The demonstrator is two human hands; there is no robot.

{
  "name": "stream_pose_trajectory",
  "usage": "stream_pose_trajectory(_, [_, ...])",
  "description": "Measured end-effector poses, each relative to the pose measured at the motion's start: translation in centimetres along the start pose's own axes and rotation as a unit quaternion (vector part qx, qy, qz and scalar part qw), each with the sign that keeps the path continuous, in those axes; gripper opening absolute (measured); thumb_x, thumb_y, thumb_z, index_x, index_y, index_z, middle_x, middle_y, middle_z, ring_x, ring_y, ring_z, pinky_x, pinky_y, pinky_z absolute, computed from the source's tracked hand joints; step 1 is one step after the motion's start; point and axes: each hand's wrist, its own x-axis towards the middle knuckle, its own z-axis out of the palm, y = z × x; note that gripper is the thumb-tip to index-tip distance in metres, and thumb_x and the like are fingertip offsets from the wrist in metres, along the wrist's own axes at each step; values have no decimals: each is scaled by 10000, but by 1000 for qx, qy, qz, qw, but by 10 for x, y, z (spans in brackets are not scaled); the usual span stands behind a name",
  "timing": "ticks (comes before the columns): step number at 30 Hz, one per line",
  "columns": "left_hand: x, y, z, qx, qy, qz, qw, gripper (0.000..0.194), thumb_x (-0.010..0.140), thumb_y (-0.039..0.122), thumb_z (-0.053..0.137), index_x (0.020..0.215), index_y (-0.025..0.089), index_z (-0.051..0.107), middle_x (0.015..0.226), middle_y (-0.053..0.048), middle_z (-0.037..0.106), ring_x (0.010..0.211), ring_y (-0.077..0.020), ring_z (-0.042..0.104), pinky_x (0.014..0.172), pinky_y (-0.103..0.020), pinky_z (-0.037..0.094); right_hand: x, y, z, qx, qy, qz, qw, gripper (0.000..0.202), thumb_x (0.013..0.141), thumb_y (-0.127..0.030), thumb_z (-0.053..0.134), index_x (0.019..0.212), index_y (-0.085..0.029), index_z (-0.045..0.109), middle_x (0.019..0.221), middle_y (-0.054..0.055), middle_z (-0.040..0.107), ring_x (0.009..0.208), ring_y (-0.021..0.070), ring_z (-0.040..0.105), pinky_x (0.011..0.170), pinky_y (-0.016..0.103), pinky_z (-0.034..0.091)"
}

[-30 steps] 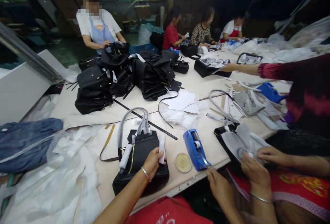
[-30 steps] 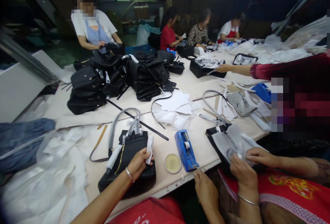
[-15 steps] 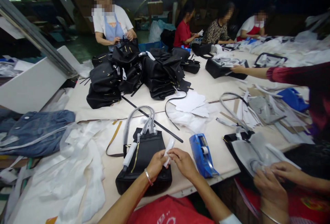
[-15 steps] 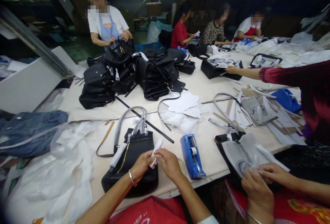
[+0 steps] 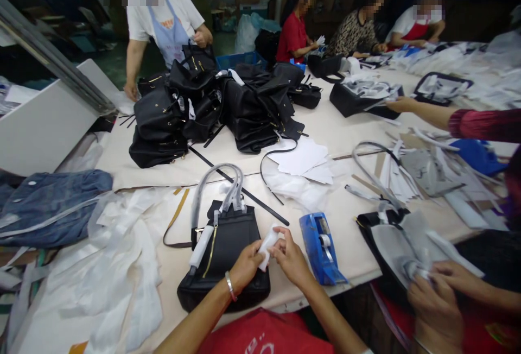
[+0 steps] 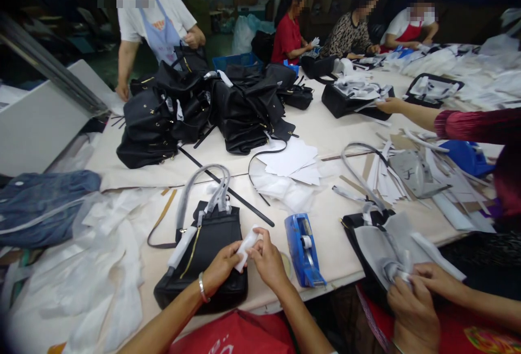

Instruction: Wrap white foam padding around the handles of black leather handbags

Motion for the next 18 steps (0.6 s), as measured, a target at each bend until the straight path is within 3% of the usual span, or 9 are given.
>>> stream_pose_trajectory(7, [11,-3,9,-33,89,-54,994,412,740,531,581,701,122,616,504,-10,550,419,-102,463,418,-209,334,0,-3,6,30,23,11,999,535,824,-274,499,1318,-198,308,623,-60,544,570,150,562,579,242,440])
stream_pose_trajectory(13, [14,-2,-1,-172,13,-85,981,402,781,513,549,700,120,569,541,-8,515,388,-78,431,370,-197,287,1,11,15,-43,69,-11,997,627,845,-377,513,1395,-223,254,671,-37,584,576,169,589,568,255,453])
stream_pose_trajectory(18, [18,6,-15,-225,-64,-165,958,332,779,453,577,813,123,583,558,19,468,388,-66,400,366,-192,270,18,29,10,-132,0,-85,988,533,877,-415,476,1369,-259,345,771,0,650,659,189,629,611,278,483])
